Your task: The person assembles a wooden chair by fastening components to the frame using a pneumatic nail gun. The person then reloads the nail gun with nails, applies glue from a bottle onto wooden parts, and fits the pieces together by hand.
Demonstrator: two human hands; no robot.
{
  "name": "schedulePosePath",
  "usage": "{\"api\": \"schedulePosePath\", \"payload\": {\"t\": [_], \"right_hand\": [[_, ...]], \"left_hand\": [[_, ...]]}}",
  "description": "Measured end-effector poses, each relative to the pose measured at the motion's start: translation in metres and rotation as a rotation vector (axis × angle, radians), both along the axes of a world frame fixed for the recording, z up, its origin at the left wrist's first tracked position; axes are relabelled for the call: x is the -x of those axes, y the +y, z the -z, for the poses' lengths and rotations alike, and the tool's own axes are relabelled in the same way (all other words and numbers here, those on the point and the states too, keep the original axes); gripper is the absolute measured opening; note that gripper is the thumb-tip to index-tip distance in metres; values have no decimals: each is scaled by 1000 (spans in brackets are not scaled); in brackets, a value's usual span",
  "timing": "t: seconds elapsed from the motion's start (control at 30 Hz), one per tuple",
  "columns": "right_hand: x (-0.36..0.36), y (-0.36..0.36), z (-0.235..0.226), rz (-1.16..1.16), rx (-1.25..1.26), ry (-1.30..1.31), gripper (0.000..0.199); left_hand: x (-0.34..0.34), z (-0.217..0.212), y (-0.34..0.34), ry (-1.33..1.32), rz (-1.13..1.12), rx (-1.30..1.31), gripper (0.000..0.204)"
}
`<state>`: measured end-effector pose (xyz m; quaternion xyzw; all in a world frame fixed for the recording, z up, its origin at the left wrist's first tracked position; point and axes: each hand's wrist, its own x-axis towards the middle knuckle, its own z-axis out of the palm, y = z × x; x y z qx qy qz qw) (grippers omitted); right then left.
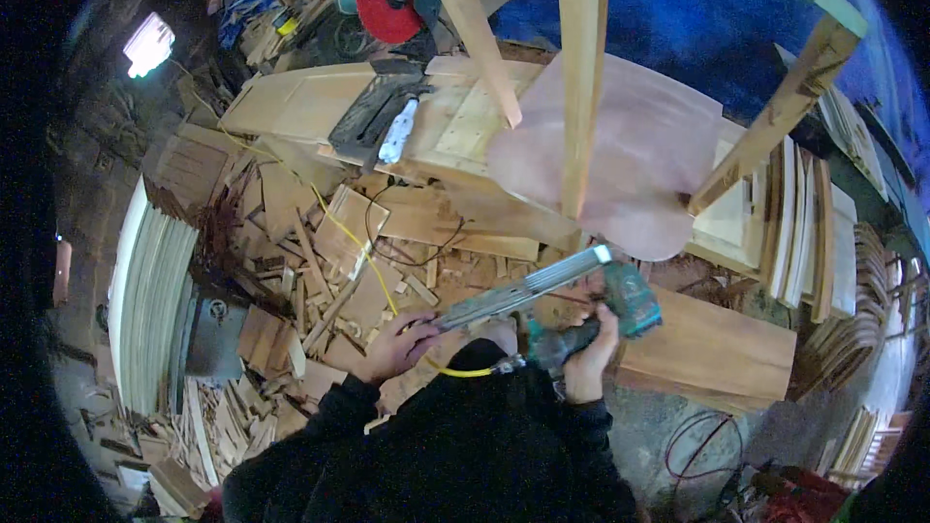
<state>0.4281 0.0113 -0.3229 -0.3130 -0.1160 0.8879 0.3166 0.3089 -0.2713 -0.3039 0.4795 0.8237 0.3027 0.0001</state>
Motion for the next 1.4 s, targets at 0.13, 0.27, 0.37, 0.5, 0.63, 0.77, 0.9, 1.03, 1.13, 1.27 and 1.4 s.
{"api": "schedulePosePath", "payload": {"t": [0.13, 0.27, 0.37, 0.5, 0.63, 0.77, 0.9, 1.03, 1.13, 1.27, 1.4], "right_hand": [[67, -46, 4, -224, -93, -66, 11], [137, -61, 14, -355, -131, -25, 16], [208, -67, 13, -265, -79, -140, 12], [259, -40, 21, -196, -46, -82, 14], [294, -24, 32, 36, -68, -23, 15], [331, 15, 51, 194, -151, -102, 11], [306, 48, 35, 166, -240, -280, 15], [259, 10, 127, 197, -1131, -75, 29], [223, -37, 75, -315, -916, -497, 59], [92, -74, 135, -539, -657, -685, 54], [-60, -110, 234, -101, -240, -1389, 54]], "left_hand": [[17, 33, -67, 59, -84, -70, 24], [57, 44, -81, -126, -303, -113, 23], [112, 57, -78, -115, -355, -156, 22], [213, 41, -29, -59, -278, -172, 17], [316, 69, 9, -178, -109, -202, 15], [373, 63, 54, -203, 71, -195, 16], [377, 82, 106, -151, 166, -209, 16], [397, 135, 112, -1139, -139, -297, 15], [406, 132, 80, 202, 200, -189, 28], [302, 79, 161, 47, 456, -325, 31], [211, 55, 211, -116, 742, -290, 34]]}}
